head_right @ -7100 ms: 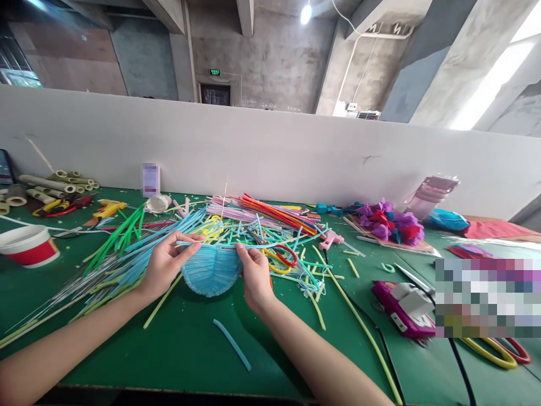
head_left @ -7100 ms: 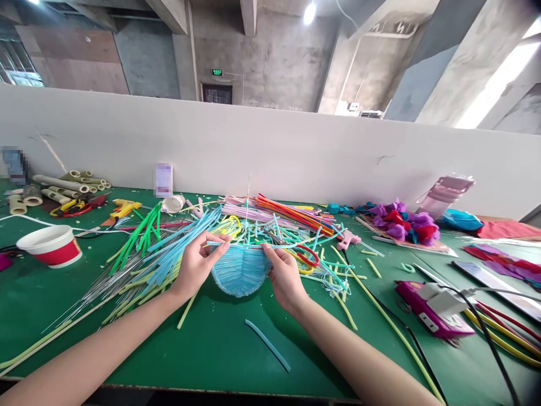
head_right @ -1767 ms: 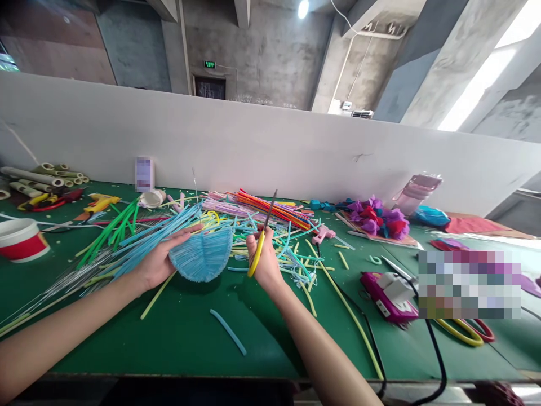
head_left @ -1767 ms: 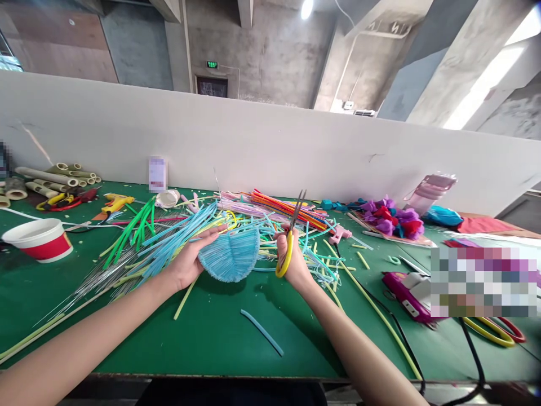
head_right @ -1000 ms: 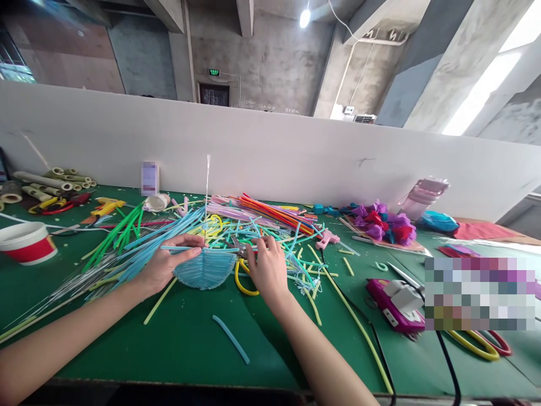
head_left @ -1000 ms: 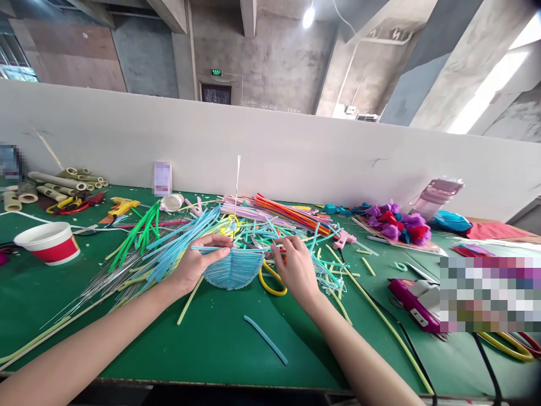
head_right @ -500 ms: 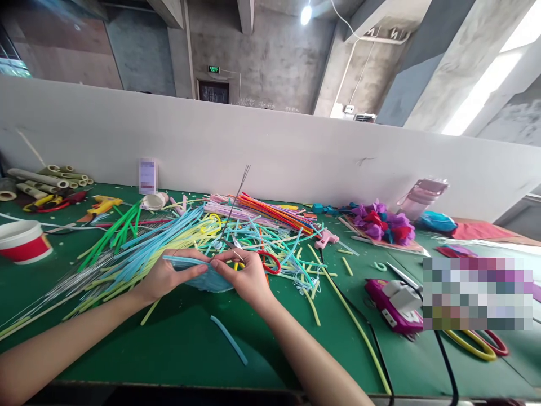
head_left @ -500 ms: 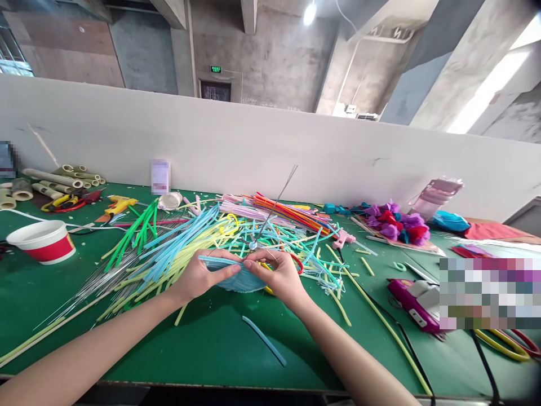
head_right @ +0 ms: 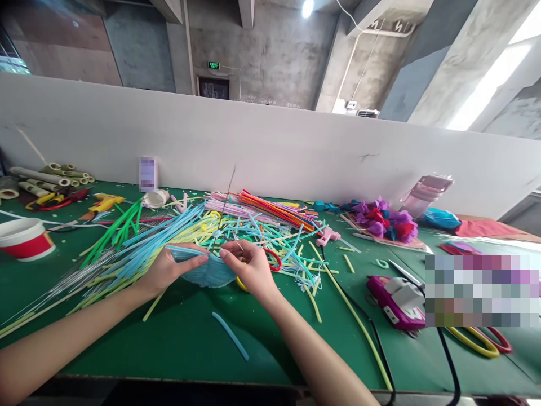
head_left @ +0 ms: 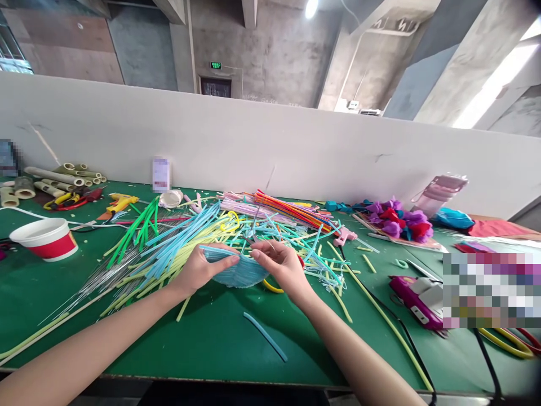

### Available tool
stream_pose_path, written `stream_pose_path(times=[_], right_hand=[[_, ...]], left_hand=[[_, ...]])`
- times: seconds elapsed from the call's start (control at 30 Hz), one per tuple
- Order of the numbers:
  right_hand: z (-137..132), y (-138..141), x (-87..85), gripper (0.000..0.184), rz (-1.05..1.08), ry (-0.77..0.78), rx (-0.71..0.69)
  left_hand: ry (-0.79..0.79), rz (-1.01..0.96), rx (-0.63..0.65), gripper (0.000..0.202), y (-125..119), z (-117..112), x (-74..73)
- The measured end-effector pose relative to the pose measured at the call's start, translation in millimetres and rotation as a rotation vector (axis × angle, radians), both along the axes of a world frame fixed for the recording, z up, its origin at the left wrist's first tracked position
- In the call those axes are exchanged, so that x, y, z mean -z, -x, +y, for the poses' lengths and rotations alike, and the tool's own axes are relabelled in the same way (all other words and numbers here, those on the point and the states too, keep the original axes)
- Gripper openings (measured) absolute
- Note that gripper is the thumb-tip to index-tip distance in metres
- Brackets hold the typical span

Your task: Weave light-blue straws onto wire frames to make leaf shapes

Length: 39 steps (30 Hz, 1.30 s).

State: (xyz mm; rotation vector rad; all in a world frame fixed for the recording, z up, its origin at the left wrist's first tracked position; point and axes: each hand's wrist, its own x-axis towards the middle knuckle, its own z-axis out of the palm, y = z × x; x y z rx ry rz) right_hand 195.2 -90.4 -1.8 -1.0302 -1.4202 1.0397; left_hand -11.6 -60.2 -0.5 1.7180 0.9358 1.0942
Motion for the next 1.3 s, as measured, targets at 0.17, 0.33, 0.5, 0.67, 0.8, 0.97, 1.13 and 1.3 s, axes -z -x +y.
stream_pose_path(times=[0.17,0.33,0.5,0.67,0.8,0.97,1.13,1.3], right_hand=[[2.0,-12.3,-0.3,0.032,-0.005,0.019,0.079],[5.6,-14.3,5.9,0.031,-0.025,0.047,0.099],[12.1,-15.5,15.1,0.035,-0.025,0.073,0.12],[15.3,-17.7,15.8,0.038,-0.024,0.068,0.094],[11.8,-15.5,10.9,0.039,-0.016,0.078,0.021],[7.4,-12.8,5.4,0.039,0.051,0.12,-0.045],[6.6,-13.7,5.3,0.035,0.108,0.169,-0.076],[6.1,-13.2,5.1,0.034,0.15,0.19,-0.103]], left_hand=[[0.192,-0.138,-0.032,0.034,1.9,5.7,4.0],[0.315,-0.326,-0.041,0.04,-0.6,11.9,10.0],[0.366,-0.387,-0.026,0.037,-0.8,15.3,10.8],[0.372,-0.382,-0.004,0.035,1.0,14.8,8.1],[0.37,-0.331,0.005,0.035,3.4,16.0,6.7],[0.391,-0.295,0.019,0.035,6.5,19.4,5.4],[0.395,-0.273,0.03,0.032,8.7,20.0,5.0],[0.385,-0.266,0.056,0.035,8.1,19.7,6.7]])
